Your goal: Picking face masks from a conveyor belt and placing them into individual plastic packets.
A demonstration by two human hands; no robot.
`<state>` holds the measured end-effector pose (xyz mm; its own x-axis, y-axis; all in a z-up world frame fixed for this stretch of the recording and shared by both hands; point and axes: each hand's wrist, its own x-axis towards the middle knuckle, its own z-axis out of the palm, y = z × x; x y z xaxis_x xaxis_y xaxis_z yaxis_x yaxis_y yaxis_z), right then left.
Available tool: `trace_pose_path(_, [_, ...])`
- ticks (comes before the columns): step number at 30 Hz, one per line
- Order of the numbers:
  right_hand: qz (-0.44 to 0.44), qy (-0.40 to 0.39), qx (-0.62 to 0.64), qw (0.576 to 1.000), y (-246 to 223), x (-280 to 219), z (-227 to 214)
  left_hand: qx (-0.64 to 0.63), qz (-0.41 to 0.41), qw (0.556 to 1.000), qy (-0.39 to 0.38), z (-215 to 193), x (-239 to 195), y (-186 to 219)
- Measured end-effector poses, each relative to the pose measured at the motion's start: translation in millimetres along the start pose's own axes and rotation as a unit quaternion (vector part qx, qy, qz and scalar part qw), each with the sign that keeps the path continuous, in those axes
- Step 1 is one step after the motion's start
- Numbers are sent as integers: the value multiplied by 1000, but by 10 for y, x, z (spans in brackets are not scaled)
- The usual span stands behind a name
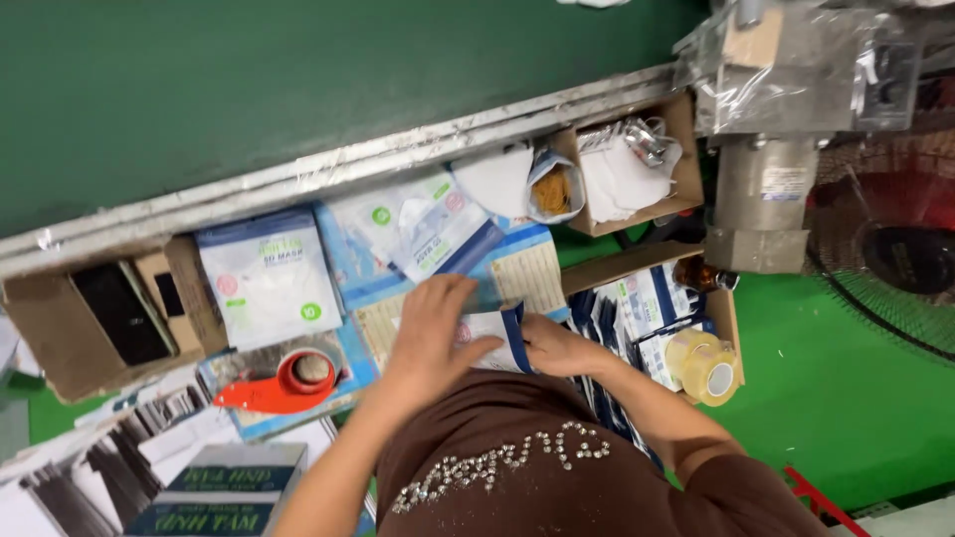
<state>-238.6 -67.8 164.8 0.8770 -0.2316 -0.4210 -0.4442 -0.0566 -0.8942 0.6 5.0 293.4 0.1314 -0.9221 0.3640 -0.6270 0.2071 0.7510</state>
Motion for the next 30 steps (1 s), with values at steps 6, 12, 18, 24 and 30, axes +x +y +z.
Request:
trace_pose_path(6, [116, 189, 203, 954, 560, -5, 504, -119, -225, 925, -282, 106, -268, -225])
trace_pose_path(12, [-236, 285, -159, 915, -418, -140, 64, -134, -114, 957, -229, 9, -396, -171])
trace_pose_path(18, [-162, 217, -15, 963, -257, 29, 146, -165, -130, 942, -261, 229, -376, -39])
trace_pose_path(24, [-175, 159, 124, 964, -592, -119, -179, -159, -202, 941, -223, -39, -380, -135])
trace_pose_path(30, [-162, 233, -46, 958, -795, -54, 38, -218, -201, 938, -178, 6, -267, -135])
